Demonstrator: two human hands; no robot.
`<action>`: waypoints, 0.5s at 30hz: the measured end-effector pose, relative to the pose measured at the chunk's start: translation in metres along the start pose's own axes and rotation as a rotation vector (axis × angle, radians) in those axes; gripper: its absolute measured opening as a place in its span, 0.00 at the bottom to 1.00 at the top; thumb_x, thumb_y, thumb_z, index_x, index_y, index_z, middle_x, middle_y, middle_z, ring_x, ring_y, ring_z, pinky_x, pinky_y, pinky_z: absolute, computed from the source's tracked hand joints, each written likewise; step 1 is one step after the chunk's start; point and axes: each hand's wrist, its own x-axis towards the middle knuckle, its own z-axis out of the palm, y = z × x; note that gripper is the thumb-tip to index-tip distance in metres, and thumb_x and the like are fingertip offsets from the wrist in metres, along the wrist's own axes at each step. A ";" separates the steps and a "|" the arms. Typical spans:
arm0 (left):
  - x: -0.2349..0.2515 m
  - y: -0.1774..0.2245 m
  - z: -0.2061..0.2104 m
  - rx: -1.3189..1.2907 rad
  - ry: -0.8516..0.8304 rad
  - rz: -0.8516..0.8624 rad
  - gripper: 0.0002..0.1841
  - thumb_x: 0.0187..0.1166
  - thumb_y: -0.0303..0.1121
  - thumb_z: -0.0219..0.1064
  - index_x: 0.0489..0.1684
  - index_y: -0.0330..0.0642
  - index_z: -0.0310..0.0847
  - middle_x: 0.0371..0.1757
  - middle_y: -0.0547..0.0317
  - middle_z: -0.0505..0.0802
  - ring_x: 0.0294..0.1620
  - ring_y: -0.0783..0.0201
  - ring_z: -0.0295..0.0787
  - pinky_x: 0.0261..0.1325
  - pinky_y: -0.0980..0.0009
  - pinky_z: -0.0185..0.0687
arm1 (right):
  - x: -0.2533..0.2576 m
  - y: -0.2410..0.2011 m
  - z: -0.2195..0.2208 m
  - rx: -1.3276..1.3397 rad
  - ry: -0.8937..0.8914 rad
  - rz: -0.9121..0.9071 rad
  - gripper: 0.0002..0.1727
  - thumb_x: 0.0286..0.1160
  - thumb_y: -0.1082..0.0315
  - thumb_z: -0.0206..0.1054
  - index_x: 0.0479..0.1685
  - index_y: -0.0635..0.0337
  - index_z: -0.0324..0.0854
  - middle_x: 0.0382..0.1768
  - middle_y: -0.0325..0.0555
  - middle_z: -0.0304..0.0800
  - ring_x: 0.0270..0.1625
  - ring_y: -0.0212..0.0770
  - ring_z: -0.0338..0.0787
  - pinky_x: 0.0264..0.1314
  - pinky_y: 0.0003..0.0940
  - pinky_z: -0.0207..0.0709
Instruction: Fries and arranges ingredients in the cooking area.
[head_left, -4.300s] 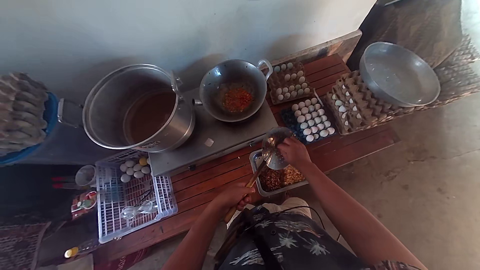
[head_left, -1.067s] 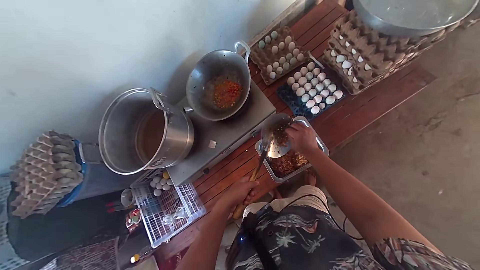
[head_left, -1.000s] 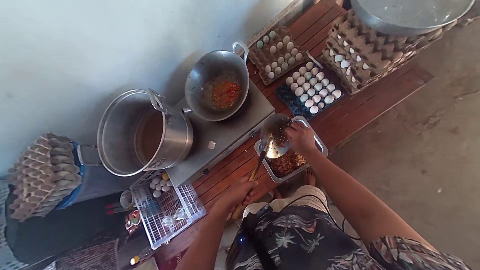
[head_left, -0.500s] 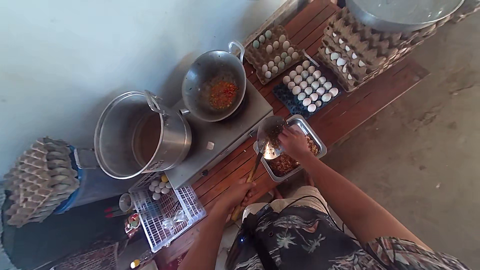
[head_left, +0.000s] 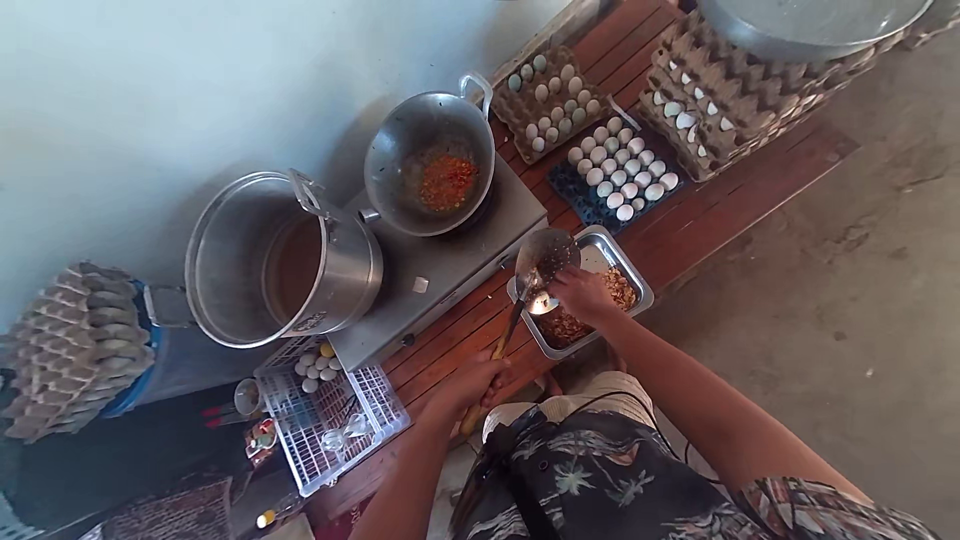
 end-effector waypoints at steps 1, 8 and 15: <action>0.001 -0.001 -0.001 -0.003 0.005 -0.001 0.07 0.93 0.36 0.54 0.52 0.43 0.71 0.22 0.66 0.73 0.13 0.74 0.67 0.16 0.81 0.68 | -0.006 0.001 0.004 -0.014 -0.029 -0.022 0.11 0.74 0.77 0.69 0.51 0.59 0.91 0.54 0.54 0.92 0.63 0.59 0.89 0.61 0.57 0.85; 0.001 0.001 0.000 0.024 0.010 -0.011 0.07 0.93 0.36 0.54 0.51 0.43 0.71 0.22 0.67 0.73 0.12 0.75 0.66 0.15 0.81 0.67 | 0.005 -0.009 -0.005 0.016 0.083 0.085 0.09 0.78 0.77 0.65 0.47 0.63 0.91 0.53 0.58 0.92 0.62 0.61 0.90 0.59 0.57 0.86; 0.003 0.004 -0.003 0.045 0.027 0.007 0.08 0.93 0.37 0.53 0.51 0.43 0.71 0.22 0.67 0.73 0.13 0.75 0.67 0.16 0.81 0.67 | -0.012 0.000 0.010 0.021 0.016 -0.060 0.08 0.75 0.77 0.70 0.48 0.60 0.92 0.53 0.54 0.92 0.61 0.58 0.90 0.60 0.56 0.85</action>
